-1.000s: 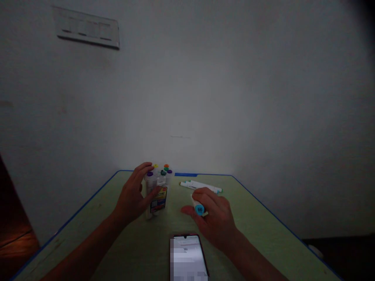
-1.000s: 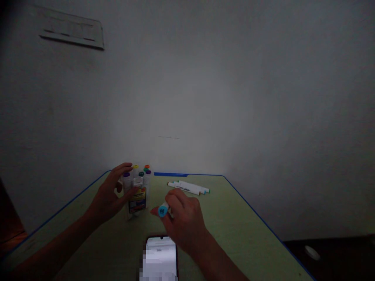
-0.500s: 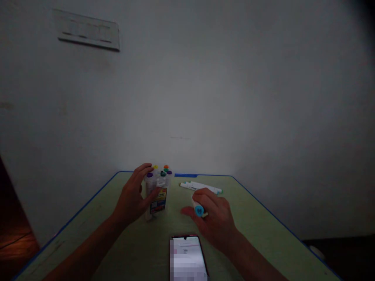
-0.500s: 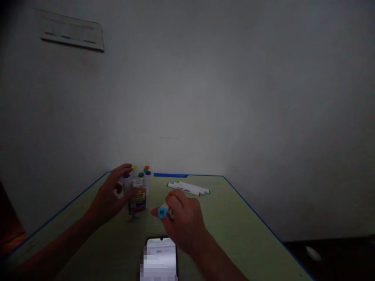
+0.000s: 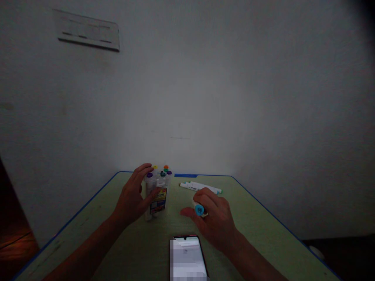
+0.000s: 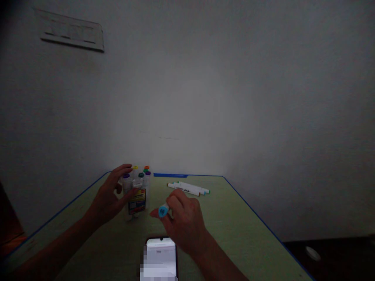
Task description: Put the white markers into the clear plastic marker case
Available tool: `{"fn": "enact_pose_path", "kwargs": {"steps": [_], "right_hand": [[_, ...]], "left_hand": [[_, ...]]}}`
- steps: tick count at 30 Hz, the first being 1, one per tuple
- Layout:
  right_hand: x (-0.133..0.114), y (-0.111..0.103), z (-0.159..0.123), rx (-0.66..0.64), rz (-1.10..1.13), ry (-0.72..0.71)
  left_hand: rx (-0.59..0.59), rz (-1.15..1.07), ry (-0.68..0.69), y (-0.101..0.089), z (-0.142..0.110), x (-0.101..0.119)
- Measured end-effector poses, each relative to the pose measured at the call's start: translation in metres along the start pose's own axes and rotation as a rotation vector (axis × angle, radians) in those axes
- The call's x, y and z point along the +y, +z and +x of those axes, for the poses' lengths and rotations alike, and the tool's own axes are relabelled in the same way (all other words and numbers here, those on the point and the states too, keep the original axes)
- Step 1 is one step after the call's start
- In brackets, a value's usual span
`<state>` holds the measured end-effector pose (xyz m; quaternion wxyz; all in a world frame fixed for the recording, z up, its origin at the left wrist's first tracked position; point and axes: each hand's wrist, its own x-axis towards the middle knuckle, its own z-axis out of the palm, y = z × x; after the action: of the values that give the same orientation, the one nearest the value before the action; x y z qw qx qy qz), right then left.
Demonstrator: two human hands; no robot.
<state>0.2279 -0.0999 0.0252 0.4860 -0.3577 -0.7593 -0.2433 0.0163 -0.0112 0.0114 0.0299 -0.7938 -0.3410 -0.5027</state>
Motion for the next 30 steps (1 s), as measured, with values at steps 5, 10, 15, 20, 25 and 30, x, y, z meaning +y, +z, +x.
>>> {"fn": "enact_pose_path", "kwargs": {"steps": [5, 10, 15, 20, 25, 30], "right_hand": [[0.0004, -0.0004, -0.0003, 0.003, -0.051, -0.014], [0.0012, 0.0015, -0.0015, 0.026, -0.118, -0.024], [0.0028, 0.0032, -0.0035, 0.033, -0.191, -0.030], [0.0050, 0.0018, -0.0041, 0.024, -0.146, -0.024], [0.0027, -0.0017, 0.0009, 0.051, -0.124, -0.015], [0.0049, 0.0013, -0.0007, -0.052, -0.007, 0.025]], "left_hand": [[0.004, -0.003, -0.001, 0.0002, -0.0001, -0.0004], [-0.001, 0.000, -0.010, -0.0004, -0.0005, -0.0008], [0.005, 0.002, -0.003, -0.0007, -0.0001, 0.0007], [0.000, 0.002, 0.000, -0.0009, -0.0008, 0.0006], [0.006, 0.004, 0.003, -0.0007, -0.0006, 0.0005], [0.006, 0.004, 0.001, -0.0003, 0.0000, 0.0003]]}}
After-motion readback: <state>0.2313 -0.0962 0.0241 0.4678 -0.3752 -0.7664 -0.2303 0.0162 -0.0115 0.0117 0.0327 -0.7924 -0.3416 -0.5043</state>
